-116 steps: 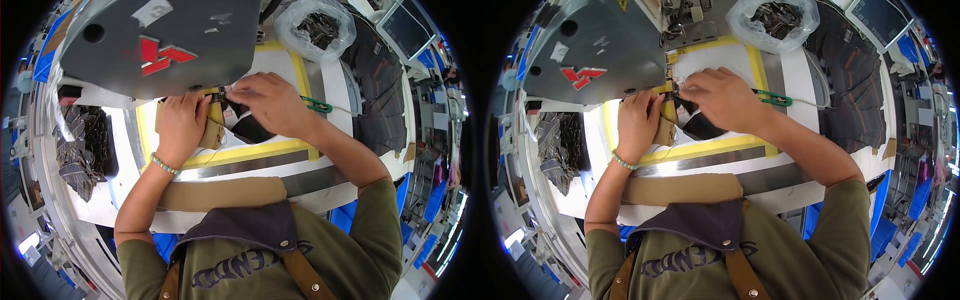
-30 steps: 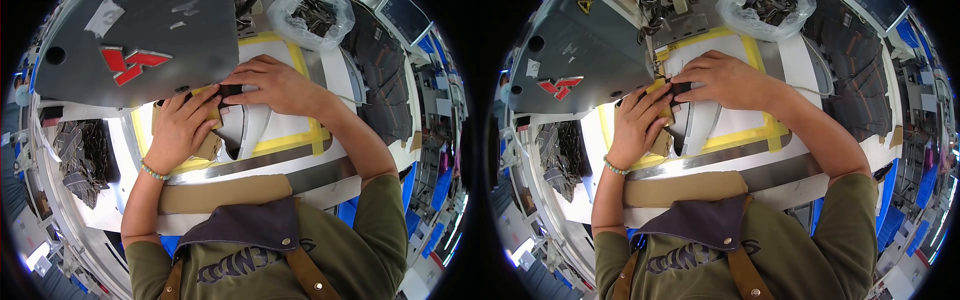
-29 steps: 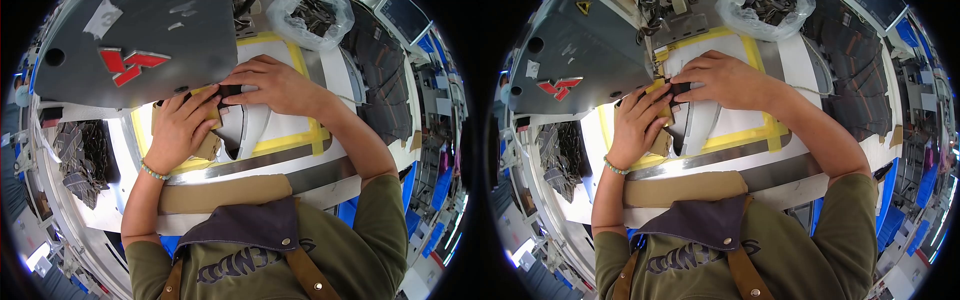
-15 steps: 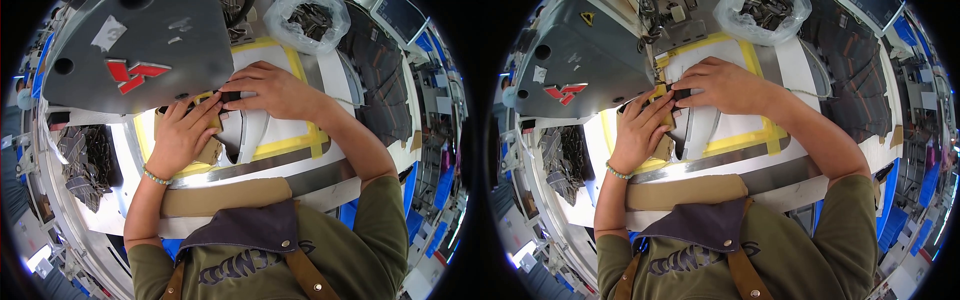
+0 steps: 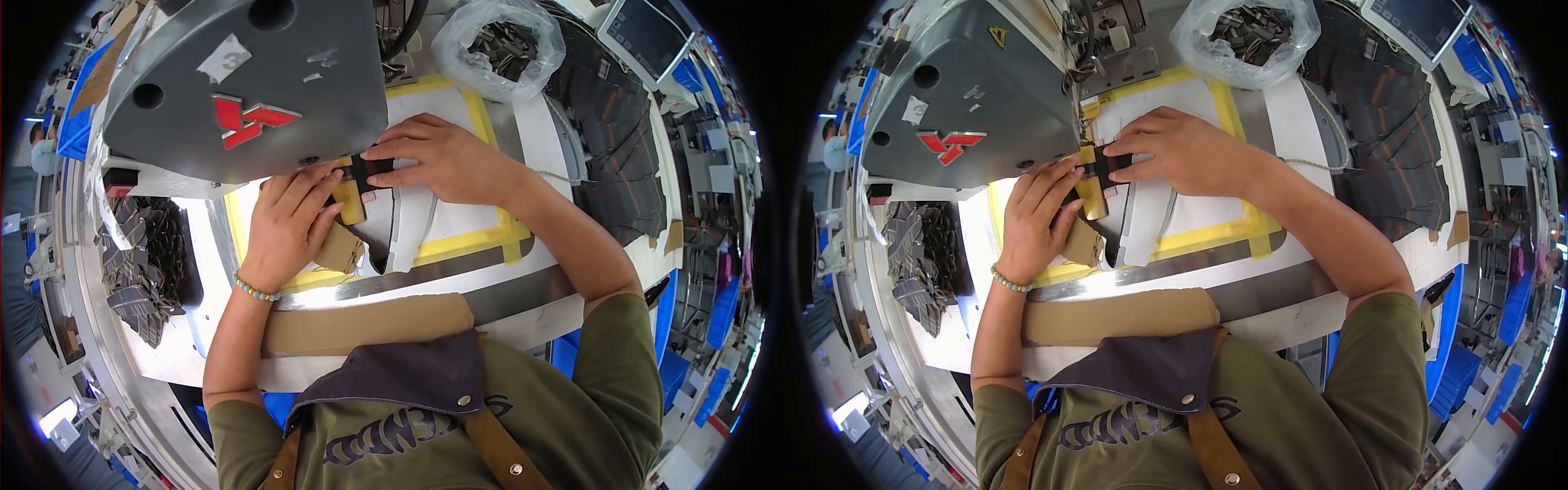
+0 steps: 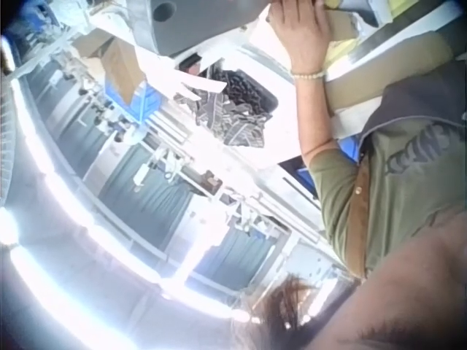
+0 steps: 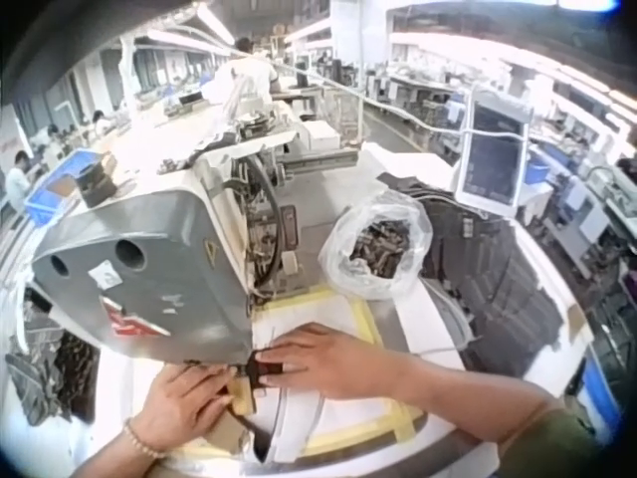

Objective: Sewing leather components using an industrial sewing machine.

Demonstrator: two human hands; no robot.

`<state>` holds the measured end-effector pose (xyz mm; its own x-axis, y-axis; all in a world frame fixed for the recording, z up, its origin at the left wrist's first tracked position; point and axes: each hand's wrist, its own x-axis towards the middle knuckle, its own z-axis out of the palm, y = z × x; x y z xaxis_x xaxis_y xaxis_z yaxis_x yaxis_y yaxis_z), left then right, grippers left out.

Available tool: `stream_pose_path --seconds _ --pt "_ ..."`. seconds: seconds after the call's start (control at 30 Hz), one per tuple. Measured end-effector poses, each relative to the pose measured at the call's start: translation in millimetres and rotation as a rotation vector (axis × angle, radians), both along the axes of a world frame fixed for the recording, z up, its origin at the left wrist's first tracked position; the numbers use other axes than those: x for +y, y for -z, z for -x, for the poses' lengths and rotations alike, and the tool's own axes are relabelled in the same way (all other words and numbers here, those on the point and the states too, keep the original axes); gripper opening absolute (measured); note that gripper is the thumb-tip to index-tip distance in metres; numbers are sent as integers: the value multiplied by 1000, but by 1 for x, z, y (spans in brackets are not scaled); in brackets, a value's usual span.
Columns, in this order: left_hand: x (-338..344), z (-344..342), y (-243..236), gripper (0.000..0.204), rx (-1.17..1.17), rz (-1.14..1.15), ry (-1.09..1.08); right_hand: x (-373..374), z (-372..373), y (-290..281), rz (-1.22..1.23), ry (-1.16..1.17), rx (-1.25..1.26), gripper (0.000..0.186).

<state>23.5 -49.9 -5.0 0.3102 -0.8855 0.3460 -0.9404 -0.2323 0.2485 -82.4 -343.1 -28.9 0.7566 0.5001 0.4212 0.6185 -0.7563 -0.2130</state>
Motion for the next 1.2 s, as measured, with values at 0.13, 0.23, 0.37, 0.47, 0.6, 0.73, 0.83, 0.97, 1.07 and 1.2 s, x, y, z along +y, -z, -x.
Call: stream_pose_path --seconds 0.13,0.23,0.37,0.47,0.6,0.73,0.83,0.97,1.07,1.2 --pt "2 -2 -2 40 -75 -31 5 1 0 0 -12 1 -16 41" --pt "1 -2 -6 40 -68 -64 6 1 -1 0 -2 2 -20 40" --pt "0 1 -10 41 -104 -102 1 0 -2 1 -19 -11 -28 40" --pt "0 1 -12 43 -146 -136 16 -1 -3 1 -18 -4 -28 41" --pt "0 0 -10 45 -186 -195 10 -3 -7 0 6 -5 -32 42" --pt "-1 -2 -4 48 -239 -192 -1 -5 -12 -1 34 -6 -38 42" --pt "-2 -4 -2 47 -238 -188 -6 -6 -14 -1 38 -2 -46 42" --pt "-5 -10 -2 45 -264 -116 1 -8 -20 1 66 16 -85 38" --pt "-7 -16 -1 41 -225 -140 -24 -11 -26 3 13 26 -84 42" --pt "-12 -26 4 36 -199 -137 -20 -16 -37 2 52 61 -92 30"
